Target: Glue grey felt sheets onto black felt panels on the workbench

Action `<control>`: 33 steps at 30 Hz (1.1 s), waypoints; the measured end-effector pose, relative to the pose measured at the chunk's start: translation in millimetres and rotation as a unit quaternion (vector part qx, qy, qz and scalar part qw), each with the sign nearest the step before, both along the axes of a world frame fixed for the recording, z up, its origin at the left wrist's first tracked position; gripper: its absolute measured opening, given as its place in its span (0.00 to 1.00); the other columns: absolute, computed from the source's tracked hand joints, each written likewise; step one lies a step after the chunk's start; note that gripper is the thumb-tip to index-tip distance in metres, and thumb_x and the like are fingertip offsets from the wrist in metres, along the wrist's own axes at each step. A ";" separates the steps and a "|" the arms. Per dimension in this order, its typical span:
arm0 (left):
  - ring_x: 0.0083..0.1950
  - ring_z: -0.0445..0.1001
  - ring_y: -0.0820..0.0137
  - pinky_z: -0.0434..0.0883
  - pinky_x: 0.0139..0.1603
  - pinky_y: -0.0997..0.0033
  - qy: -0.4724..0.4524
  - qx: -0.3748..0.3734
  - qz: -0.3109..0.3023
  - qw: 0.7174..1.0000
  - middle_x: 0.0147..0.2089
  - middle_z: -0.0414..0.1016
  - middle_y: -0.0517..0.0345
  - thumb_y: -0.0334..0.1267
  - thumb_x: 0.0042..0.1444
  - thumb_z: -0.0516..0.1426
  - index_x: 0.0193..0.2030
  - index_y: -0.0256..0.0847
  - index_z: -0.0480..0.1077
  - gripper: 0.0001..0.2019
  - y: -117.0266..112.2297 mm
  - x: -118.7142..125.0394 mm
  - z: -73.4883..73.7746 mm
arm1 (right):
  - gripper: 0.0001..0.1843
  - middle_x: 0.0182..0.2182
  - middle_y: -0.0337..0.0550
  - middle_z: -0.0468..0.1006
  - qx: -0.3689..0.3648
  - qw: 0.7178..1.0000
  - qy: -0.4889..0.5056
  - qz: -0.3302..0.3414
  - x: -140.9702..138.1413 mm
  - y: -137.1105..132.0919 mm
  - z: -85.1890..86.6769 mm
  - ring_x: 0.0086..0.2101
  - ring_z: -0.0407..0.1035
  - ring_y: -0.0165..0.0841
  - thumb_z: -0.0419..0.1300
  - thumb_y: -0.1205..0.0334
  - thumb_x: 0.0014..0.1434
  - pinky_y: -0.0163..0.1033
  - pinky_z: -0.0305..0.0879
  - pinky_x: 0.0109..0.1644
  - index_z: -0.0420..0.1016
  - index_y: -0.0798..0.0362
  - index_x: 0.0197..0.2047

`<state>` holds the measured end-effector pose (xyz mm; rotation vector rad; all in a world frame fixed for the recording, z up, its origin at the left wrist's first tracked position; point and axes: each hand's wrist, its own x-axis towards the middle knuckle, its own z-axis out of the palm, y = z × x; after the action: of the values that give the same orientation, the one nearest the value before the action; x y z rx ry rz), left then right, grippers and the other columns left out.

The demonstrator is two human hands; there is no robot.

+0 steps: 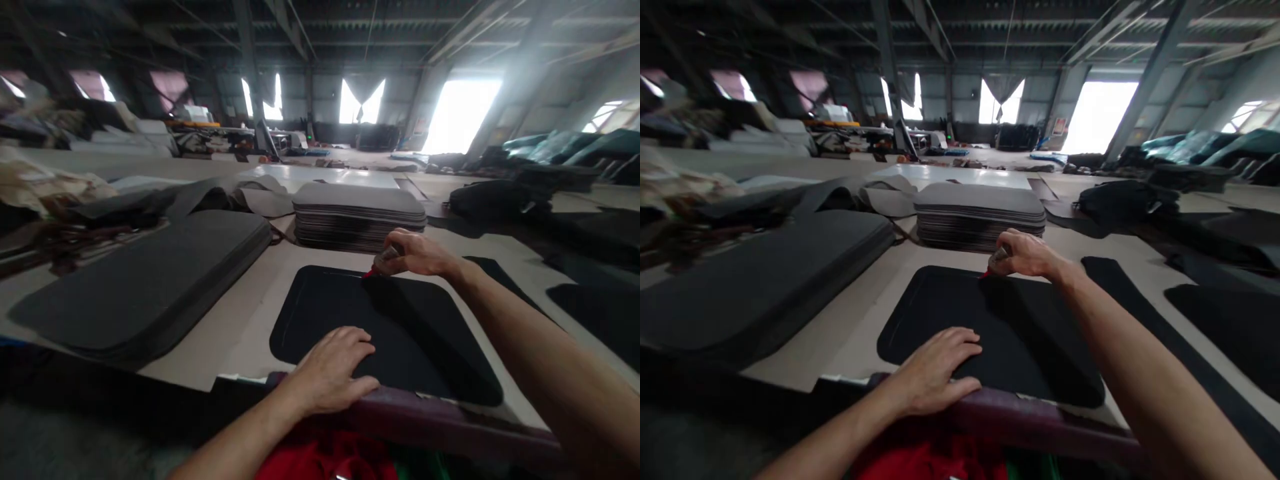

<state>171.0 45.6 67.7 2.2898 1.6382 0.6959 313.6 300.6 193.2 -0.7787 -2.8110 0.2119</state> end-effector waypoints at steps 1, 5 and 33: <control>0.68 0.63 0.61 0.61 0.71 0.57 0.000 -0.001 0.003 1.000 0.65 0.69 0.50 0.47 0.60 0.63 0.59 0.40 0.69 0.23 -0.2 0.0 -0.3 | 0.17 0.40 0.41 0.73 -0.006 1.000 -0.003 -0.011 13.1 2.8 0.3 0.36 0.68 0.36 0.66 0.49 0.52 0.38 0.57 0.35 0.73 0.50 0.41; 0.69 0.63 0.61 0.60 0.72 0.55 0.000 -0.007 0.014 1.000 0.66 0.68 0.52 0.45 0.60 0.63 0.60 0.43 0.68 0.23 -0.1 -0.6 -2.7 | 0.19 0.38 0.41 0.74 -0.022 0.997 -0.003 -0.081 66.8 10.1 -0.8 0.36 0.69 0.37 0.67 0.47 0.49 0.38 0.58 0.34 0.74 0.49 0.41; 0.67 0.65 0.59 0.67 0.68 0.51 0.071 0.011 0.000 0.997 0.66 0.66 0.51 0.49 0.66 0.56 0.61 0.45 0.67 0.20 10.2 -7.0 -11.8 | 0.23 0.38 0.40 0.75 -0.147 0.968 0.041 -0.198 236.0 -88.1 -8.7 0.36 0.71 0.37 0.68 0.40 0.54 0.37 0.63 0.35 0.74 0.49 0.43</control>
<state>164.0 55.9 55.9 2.4048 1.7000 0.5646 549.6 212.4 184.5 -1.3407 -2.5077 0.5821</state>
